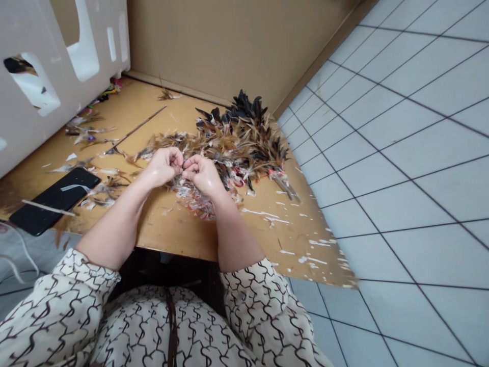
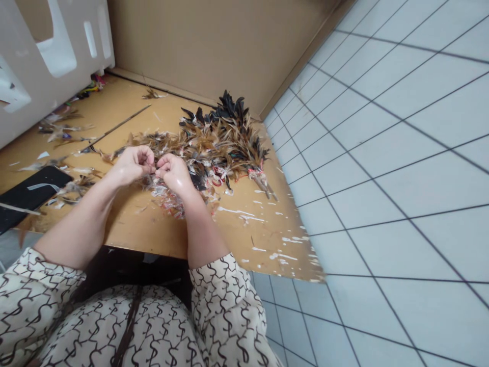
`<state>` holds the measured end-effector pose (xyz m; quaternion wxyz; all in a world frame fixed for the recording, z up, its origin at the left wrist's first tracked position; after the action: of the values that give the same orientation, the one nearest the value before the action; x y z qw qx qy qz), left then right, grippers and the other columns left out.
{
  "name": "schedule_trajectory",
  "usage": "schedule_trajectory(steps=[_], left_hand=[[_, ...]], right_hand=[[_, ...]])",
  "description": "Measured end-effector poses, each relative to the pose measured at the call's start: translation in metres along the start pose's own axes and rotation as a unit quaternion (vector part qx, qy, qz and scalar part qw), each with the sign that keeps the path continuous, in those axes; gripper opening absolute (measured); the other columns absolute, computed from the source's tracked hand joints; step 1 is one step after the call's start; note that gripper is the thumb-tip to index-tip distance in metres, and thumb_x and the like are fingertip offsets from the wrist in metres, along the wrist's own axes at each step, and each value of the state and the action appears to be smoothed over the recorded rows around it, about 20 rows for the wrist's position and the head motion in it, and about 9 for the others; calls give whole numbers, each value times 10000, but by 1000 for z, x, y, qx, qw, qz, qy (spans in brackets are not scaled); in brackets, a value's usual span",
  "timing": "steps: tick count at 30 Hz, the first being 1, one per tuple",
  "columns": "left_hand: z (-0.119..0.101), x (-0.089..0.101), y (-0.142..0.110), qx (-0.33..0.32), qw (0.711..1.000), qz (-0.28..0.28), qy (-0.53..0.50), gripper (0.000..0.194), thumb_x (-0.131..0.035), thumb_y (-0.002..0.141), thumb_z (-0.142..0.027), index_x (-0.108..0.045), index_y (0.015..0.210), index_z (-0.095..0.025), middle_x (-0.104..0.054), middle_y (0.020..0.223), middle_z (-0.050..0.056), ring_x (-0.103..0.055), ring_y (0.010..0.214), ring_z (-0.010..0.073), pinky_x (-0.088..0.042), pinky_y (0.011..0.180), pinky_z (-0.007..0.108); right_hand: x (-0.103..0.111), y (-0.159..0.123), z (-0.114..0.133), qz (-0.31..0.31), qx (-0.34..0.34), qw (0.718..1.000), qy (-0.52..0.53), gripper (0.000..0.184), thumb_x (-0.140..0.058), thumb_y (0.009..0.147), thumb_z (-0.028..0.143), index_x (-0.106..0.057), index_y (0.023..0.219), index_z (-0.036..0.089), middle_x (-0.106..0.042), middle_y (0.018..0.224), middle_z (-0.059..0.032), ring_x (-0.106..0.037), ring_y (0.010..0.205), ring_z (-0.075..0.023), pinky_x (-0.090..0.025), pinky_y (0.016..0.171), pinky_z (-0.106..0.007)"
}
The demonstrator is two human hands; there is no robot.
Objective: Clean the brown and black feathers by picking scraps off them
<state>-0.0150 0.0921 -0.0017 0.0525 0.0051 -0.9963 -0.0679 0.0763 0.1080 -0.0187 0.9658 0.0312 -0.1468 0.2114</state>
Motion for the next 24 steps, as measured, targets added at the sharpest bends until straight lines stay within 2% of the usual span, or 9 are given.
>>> schedule_trajectory(steps=[11,17,24], left_hand=[[3,-2,3,0,1000,10,3,134,-488,434,-66,-441,506,-169,-451,471,-79,-390,463,48,-297,457,178],[16,-2,6,13,1000,1,6,151,-454,414,-68,-420,507,-182,-460,479,-72,-409,465,65,-311,459,193],[19,0,5,26,998,-26,52,160,-435,416,-55,-454,521,-174,-424,448,-86,-378,434,58,-278,438,189]], right_hand=[[-7,0,2,3,23,994,-108,193,-539,594,36,-472,698,184,-521,533,80,-501,524,-76,-390,565,-211],[-9,-1,9,-14,53,973,-226,241,-553,607,41,-507,785,199,-515,583,52,-478,560,-108,-361,587,-238],[-12,-3,10,-19,64,958,-280,260,-527,646,62,-500,864,199,-545,647,-2,-483,617,-157,-357,629,-269]])
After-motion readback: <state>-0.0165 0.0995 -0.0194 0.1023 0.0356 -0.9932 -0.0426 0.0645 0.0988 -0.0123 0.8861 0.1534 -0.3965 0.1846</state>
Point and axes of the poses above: each hand's wrist, its own y-axis towards the middle knuckle, its own x-axis out of the back of the hand, z = x × y, the point moved 10 cm from there along y, towards the middle knuckle
